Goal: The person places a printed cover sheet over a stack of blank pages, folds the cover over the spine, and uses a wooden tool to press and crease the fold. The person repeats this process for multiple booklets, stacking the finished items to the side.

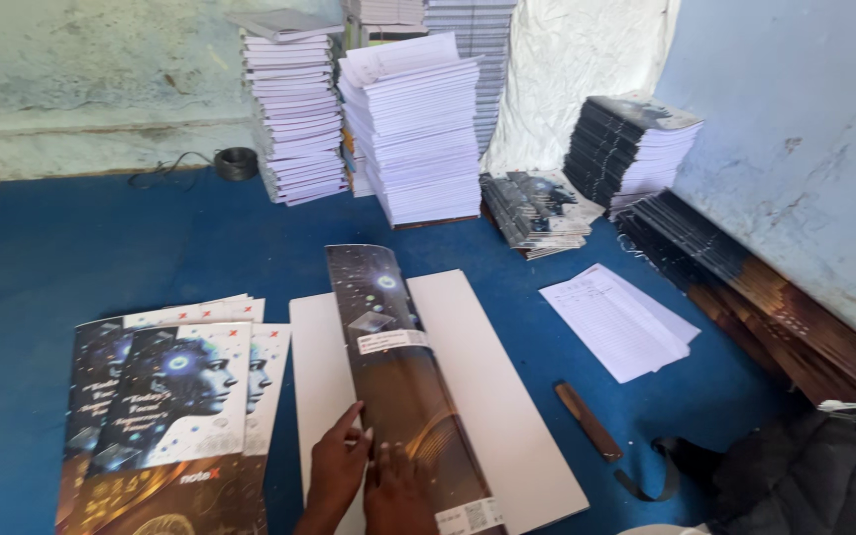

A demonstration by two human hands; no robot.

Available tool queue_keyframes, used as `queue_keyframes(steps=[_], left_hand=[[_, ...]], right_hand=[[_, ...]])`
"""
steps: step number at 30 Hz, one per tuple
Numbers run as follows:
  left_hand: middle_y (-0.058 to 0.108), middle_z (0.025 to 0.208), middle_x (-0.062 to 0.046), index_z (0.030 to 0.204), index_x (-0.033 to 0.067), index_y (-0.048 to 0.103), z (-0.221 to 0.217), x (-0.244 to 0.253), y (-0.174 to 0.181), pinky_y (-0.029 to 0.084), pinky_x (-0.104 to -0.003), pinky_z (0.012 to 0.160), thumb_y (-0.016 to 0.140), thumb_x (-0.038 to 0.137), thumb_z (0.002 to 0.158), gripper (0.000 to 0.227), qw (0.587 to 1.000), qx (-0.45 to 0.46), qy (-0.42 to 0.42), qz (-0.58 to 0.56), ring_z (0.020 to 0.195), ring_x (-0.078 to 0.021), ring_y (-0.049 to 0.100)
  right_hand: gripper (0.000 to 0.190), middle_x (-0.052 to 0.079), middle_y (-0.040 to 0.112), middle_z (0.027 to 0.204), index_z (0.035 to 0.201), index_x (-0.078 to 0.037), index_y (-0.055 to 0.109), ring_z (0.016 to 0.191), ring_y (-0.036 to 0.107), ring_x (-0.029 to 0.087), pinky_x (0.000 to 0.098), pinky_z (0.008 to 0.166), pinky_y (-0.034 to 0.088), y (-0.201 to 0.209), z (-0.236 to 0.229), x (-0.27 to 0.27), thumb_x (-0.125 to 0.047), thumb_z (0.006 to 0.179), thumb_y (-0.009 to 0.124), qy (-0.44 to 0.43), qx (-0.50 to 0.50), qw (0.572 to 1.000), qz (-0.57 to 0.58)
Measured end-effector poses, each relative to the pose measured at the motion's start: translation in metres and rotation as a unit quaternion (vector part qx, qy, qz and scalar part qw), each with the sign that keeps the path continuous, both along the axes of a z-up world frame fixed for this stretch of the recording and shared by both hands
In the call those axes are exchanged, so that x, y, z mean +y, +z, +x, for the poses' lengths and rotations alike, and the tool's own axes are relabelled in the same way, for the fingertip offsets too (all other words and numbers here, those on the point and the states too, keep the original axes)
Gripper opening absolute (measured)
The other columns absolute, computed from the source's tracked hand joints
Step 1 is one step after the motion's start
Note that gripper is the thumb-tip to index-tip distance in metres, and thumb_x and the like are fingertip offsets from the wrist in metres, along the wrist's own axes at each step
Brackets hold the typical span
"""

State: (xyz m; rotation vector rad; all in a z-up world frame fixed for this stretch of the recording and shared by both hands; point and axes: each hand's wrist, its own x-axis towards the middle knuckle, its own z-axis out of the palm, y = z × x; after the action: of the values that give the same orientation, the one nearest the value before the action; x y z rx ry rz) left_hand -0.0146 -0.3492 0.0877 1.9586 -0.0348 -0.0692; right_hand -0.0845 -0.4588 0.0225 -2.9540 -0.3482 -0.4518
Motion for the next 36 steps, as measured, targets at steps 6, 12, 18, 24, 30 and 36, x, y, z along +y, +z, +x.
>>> queue_keyframes(steps=[6, 12, 18, 24, 30, 36], left_hand=[[0.071, 0.065, -0.01, 0.153, 0.0257, 0.047, 0.003, 0.006, 0.001, 0.056, -0.033, 0.06, 0.072, 0.019, 0.091, 0.067, 0.995, 0.07, -0.025, 0.072, 0.058, -0.0177, 0.068], [0.072, 0.062, -0.011, 0.156, 0.0285, 0.041, 0.003, 0.006, -0.005, 0.056, -0.034, 0.058, 0.072, 0.018, 0.09, 0.075, 0.994, 0.059, -0.044, 0.082, 0.053, -0.0185, 0.067], [0.071, 0.063, -0.011, 0.157, 0.0304, 0.04, 0.003, 0.001, -0.003, 0.056, -0.037, 0.06, 0.071, 0.017, 0.091, 0.074, 0.993, 0.064, -0.042, 0.086, 0.053, -0.0214, 0.067], [0.071, 0.067, -0.012, 0.157, 0.0288, 0.039, 0.0, 0.004, -0.001, 0.057, -0.036, 0.071, 0.07, 0.016, 0.093, 0.072, 0.993, 0.066, -0.038, 0.09, 0.061, -0.0202, 0.067], [0.073, 0.071, -0.009, 0.158, 0.0298, 0.037, -0.001, 0.009, 0.016, 0.057, -0.034, 0.08, 0.065, 0.016, 0.097, 0.068, 0.989, 0.114, -0.036, 0.082, 0.066, -0.0149, 0.069], [0.07, 0.07, -0.014, 0.158, 0.0297, 0.04, 0.011, 0.012, 0.002, 0.057, -0.037, 0.08, 0.063, 0.016, 0.098, 0.066, 0.98, 0.18, -0.043, 0.074, 0.068, -0.0228, 0.069]], right_hand=[[0.033, 0.027, 0.058, 0.138, 0.123, 0.008, 0.067, 0.132, 0.052, 0.044, 0.0648, 0.096, 0.045, -0.038, 0.011, 0.001, -0.018, 0.104, 0.063, -0.005, -0.158, 0.987, -0.022], [0.051, 0.033, 0.062, 0.126, 0.112, 0.002, 0.075, 0.126, 0.05, 0.054, 0.073, 0.099, 0.041, 0.065, -0.01, -0.011, -0.013, 0.063, 0.075, 0.118, 0.037, 0.987, 0.106], [0.027, 0.02, 0.068, 0.123, 0.103, -0.004, 0.074, 0.12, 0.059, 0.04, 0.0497, 0.105, 0.044, 0.101, 0.011, -0.07, -0.01, 0.076, 0.069, 0.084, 0.0, 0.983, 0.165], [0.061, 0.023, 0.056, 0.142, 0.129, -0.008, 0.064, 0.128, 0.056, 0.041, 0.0442, 0.111, 0.046, 0.089, 0.088, -0.127, -0.025, 0.072, 0.08, 0.086, 0.083, 0.966, 0.23], [0.098, 0.023, 0.022, 0.166, 0.155, -0.017, 0.04, 0.15, 0.034, 0.039, 0.0425, 0.119, 0.036, 0.095, 0.147, -0.124, -0.049, 0.074, 0.086, 0.026, 0.173, 0.952, 0.252], [0.115, 0.022, 0.008, 0.169, 0.159, -0.029, 0.032, 0.153, 0.022, 0.042, 0.0482, 0.12, 0.033, 0.082, 0.181, -0.111, -0.059, 0.064, 0.089, -0.014, 0.17, 0.956, 0.238]])
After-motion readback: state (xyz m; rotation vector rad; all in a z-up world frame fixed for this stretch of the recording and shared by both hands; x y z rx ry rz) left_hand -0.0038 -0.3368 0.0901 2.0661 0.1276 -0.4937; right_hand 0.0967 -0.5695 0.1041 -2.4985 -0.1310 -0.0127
